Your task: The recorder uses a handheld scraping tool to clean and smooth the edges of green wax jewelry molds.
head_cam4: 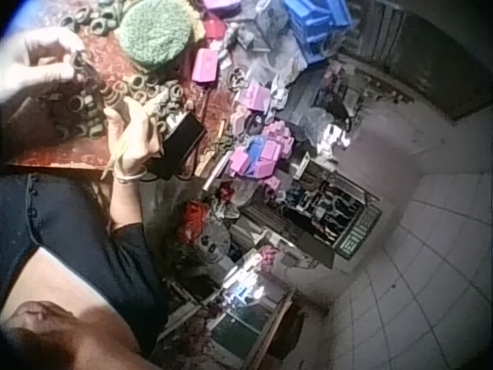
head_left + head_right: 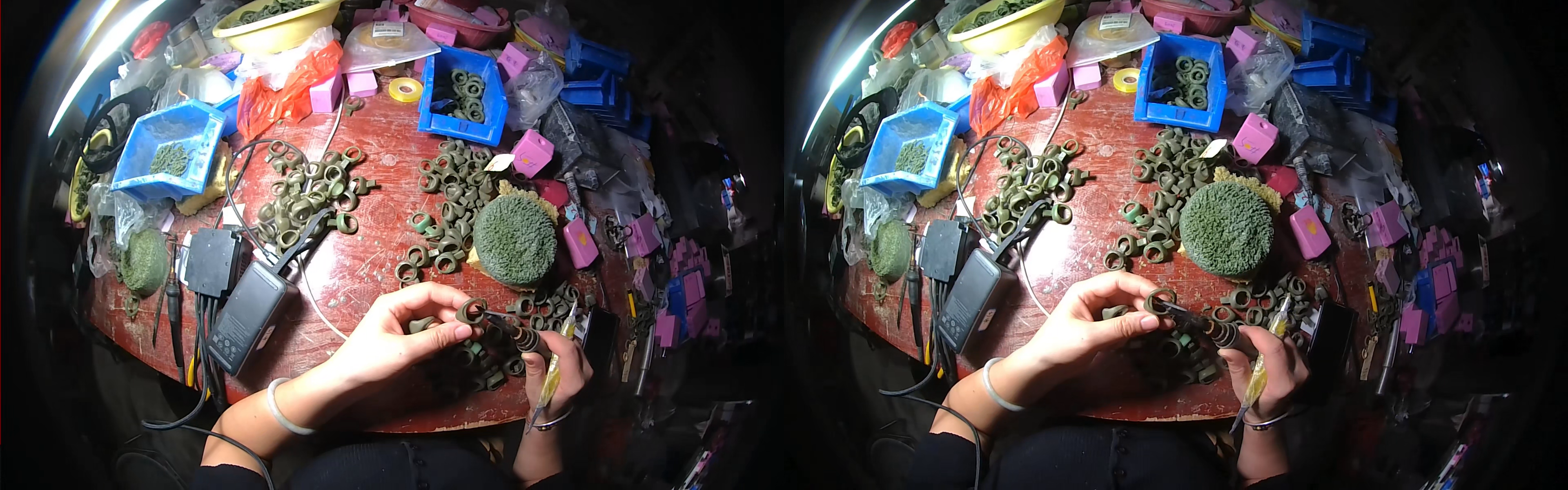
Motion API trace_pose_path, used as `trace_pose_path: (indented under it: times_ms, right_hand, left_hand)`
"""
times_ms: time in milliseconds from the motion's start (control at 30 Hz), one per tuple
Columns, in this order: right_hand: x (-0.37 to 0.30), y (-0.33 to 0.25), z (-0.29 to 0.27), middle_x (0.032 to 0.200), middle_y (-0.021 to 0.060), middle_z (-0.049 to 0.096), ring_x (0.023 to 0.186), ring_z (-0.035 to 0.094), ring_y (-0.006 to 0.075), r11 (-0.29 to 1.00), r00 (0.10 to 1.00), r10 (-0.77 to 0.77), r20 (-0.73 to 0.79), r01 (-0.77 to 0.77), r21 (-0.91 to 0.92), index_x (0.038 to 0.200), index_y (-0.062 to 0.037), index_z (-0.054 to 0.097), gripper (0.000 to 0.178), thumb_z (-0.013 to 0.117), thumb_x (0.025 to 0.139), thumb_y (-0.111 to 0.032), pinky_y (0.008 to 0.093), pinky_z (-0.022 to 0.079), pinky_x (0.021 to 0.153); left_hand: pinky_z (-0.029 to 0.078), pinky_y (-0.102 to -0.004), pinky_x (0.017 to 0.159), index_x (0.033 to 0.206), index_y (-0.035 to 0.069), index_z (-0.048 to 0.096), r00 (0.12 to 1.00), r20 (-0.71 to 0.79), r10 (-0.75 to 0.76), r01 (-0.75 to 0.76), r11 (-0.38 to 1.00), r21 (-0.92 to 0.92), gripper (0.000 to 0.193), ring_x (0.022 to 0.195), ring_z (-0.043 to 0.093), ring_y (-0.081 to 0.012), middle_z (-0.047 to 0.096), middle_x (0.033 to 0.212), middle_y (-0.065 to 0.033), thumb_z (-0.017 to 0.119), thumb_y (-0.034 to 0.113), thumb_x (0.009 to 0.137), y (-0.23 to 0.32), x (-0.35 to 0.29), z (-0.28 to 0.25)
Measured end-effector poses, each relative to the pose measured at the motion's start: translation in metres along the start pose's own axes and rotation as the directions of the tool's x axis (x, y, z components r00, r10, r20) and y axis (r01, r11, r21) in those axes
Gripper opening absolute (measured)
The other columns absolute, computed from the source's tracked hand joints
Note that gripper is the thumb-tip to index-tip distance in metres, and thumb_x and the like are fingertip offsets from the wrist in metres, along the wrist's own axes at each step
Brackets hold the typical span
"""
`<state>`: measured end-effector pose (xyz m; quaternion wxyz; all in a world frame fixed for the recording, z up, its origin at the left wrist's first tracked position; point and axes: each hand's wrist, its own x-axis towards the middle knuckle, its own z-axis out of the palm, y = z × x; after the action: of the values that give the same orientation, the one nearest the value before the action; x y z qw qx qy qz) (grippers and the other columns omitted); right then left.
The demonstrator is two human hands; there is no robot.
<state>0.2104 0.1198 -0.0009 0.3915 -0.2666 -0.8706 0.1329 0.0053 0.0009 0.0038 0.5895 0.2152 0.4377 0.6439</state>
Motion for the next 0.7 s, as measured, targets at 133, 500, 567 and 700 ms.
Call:
trace_pose_path:
  times_ms: [133, 500, 567, 700]
  right_hand:
    - [0.0, 0.0013, -0.0007, 0.071, 0.0064, 0.064, 0.06, 0.061, 0.0239, 1.0, 1.0, -0.008, 0.007, 0.008, -0.007, 0.092, -0.0041, 0.066, 0.036, 0.072, 0.084, -0.038, 0.0318, 0.048, 0.053]
    - [-0.0002, 0.0013, -0.0005, 0.071, 0.0064, 0.064, 0.06, 0.06, 0.0241, 1.0, 1.0, -0.006, 0.027, 0.006, 0.002, 0.091, -0.0043, 0.066, 0.035, 0.072, 0.084, -0.037, 0.032, 0.048, 0.053]
    - [0.0003, 0.0, -0.0008, 0.071, 0.0063, 0.064, 0.06, 0.06, 0.024, 1.0, 1.0, -0.001, 0.029, 0.001, 0.0, 0.092, -0.0044, 0.066, 0.035, 0.073, 0.084, -0.037, 0.0319, 0.048, 0.053]
    - [0.0003, 0.0006, -0.0015, 0.071, 0.0062, 0.064, 0.06, 0.06, 0.0237, 1.0, 0.999, 0.0, 0.033, 0.001, -0.01, 0.091, -0.0047, 0.066, 0.034, 0.073, 0.083, -0.037, 0.0316, 0.047, 0.053]
  left_hand:
    - [0.05, -0.023, 0.08, 0.109, 0.003, 0.062, 1.0, -0.004, 0.019, -0.018, 1.0, 0.004, 0.022, 0.09, 0.063, -0.009, 0.066, 0.096, -0.0025, 0.067, 0.001, 0.087, -0.0008, 0.0003, 0.0005]
    - [0.049, -0.0238, 0.081, 0.108, 0.003, 0.063, 1.0, -0.003, -0.007, 0.007, 1.0, 0.005, 0.022, 0.09, 0.062, -0.0089, 0.067, 0.096, -0.0029, 0.068, 0.002, 0.087, 0.0003, -0.0005, 0.0005]
    - [0.049, -0.024, 0.082, 0.108, 0.002, 0.063, 1.0, -0.001, -0.003, 0.003, 1.0, 0.009, 0.022, 0.09, 0.062, -0.009, 0.067, 0.096, -0.0029, 0.068, 0.002, 0.087, -0.0002, -0.0005, 0.0003]
    - [0.049, -0.0243, 0.082, 0.107, 0.002, 0.063, 1.0, -0.002, 0.007, -0.007, 1.0, 0.021, 0.022, 0.09, 0.062, -0.0093, 0.067, 0.096, -0.003, 0.068, 0.002, 0.086, -0.0003, -0.0006, 0.0005]
